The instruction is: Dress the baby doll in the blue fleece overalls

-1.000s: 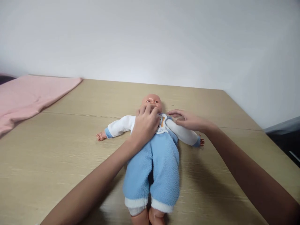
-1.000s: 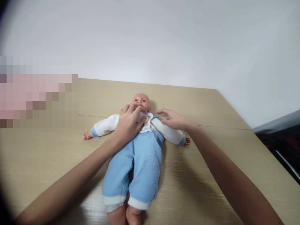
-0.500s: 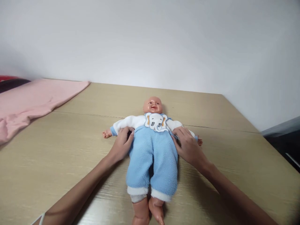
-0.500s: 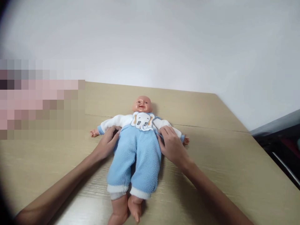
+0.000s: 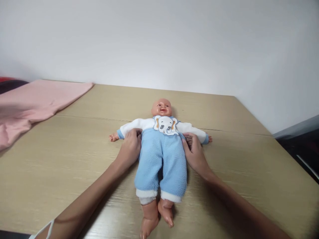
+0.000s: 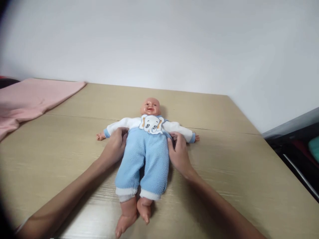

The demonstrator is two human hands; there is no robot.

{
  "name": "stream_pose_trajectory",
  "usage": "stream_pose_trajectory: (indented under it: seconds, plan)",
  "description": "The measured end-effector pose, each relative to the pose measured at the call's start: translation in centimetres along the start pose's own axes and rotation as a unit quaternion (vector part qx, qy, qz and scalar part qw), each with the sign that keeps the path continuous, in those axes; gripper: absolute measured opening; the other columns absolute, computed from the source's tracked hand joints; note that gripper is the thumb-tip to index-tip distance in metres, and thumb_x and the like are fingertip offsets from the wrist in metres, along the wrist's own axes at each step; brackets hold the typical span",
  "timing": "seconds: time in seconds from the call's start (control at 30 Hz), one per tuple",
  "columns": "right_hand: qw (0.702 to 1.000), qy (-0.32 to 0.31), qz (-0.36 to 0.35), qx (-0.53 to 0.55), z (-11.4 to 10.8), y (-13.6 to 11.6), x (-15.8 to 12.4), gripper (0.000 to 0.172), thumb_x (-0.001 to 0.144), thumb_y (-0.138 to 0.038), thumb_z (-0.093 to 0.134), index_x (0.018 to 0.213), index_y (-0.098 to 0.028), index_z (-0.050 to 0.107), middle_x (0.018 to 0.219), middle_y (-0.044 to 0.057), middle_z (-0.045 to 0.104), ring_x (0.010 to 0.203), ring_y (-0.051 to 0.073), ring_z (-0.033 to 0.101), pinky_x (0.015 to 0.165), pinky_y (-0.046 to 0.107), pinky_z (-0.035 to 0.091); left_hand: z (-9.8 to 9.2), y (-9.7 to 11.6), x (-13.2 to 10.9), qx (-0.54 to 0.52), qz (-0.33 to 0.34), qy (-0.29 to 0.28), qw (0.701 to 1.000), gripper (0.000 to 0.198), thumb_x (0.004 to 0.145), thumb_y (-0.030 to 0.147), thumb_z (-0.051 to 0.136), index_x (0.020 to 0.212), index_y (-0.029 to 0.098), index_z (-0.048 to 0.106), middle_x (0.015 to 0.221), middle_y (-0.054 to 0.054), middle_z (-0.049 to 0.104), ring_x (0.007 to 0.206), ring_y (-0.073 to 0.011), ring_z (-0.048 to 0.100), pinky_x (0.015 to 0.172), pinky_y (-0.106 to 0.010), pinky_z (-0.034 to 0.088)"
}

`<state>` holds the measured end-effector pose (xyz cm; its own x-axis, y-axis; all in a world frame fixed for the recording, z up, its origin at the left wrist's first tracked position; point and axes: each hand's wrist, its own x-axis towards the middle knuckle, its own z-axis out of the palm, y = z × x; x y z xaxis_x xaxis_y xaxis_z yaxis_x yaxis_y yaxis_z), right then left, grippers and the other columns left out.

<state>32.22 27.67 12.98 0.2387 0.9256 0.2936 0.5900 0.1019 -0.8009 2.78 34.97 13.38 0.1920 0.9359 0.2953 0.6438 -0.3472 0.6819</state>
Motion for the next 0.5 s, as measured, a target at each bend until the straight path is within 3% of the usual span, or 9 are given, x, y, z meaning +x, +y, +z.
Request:
stream_pose_trajectory:
  seconds: [0.07,0.13,0.2,0.3,0.4,0.5]
  plan:
    - [0.998,0.005,-0.043,-0.053,-1.2,-1.9,-3.3,0.043,0.110,-0.047,0.055,0.147,-0.024,0.055,0.148,0.020,0.064,0.144,0.038,0.059,0.127,0.065,0.044,-1.3,1.3,-2.8,-0.008,0.003,0.000,1.000,0.031,0.113,0.038,0.042,0.133,0.019,0.057,0.133,-0.019,0.068,0.130,-0.0358,0.064,0.116,-0.059,0.051]
    - [0.992,-0.049,-0.077,-0.085,-2.4,-4.1,-7.5,0.051,0.111,-0.042,0.058,0.160,-0.030,0.050,0.165,0.016,0.053,0.158,0.038,0.049,0.130,0.066,0.043,-2.6,3.0,-7.1,-0.047,-0.013,-0.025,0.999,0.046,0.113,0.047,0.051,0.152,0.024,0.050,0.148,-0.016,0.063,0.140,-0.0345,0.062,0.119,-0.058,0.053]
    - [0.984,-0.108,-0.091,-0.110,-3.0,-5.9,-11.7,0.064,0.108,-0.041,0.066,0.167,-0.036,0.044,0.178,0.013,0.038,0.163,0.041,0.045,0.126,0.065,0.051,-3.5,4.4,-11.9,-0.044,0.000,-0.068,0.997,0.066,0.109,0.053,0.062,0.166,0.030,0.039,0.167,-0.016,0.051,0.155,-0.0367,0.052,0.123,-0.059,0.052]
    - [0.974,-0.148,-0.108,-0.135,-2.6,-7.2,-16.3,0.093,0.091,-0.040,0.088,0.172,-0.036,0.042,0.188,0.012,0.012,0.163,0.050,0.042,0.119,0.065,0.060,-3.8,5.3,-17.7,0.015,0.059,-0.090,0.994,0.103,0.092,0.058,0.084,0.175,0.030,0.029,0.176,-0.021,0.040,0.159,-0.0454,0.048,0.119,-0.061,0.058]
    - [0.973,-0.142,-0.110,-0.146,-1.3,-7.2,-18.0,0.105,0.079,-0.022,0.093,0.171,-0.035,0.044,0.190,0.010,0.005,0.163,0.052,0.042,0.118,0.062,0.062,-3.4,4.5,-20.0,0.049,0.099,-0.098,0.989,0.106,0.088,0.050,0.089,0.175,0.031,0.033,0.175,-0.022,0.041,0.154,-0.0468,0.054,0.111,-0.059,0.064]
    - [0.977,-0.122,-0.117,-0.131,-0.7,-6.9,-18.1,0.089,0.085,-0.010,0.076,0.167,-0.033,0.051,0.190,0.008,0.012,0.164,0.046,0.045,0.116,0.054,0.065,-3.3,3.4,-19.9,0.037,0.090,-0.122,0.988,0.099,0.090,0.045,0.089,0.174,0.036,0.036,0.169,-0.018,0.049,0.148,-0.0426,0.061,0.112,-0.058,0.064]
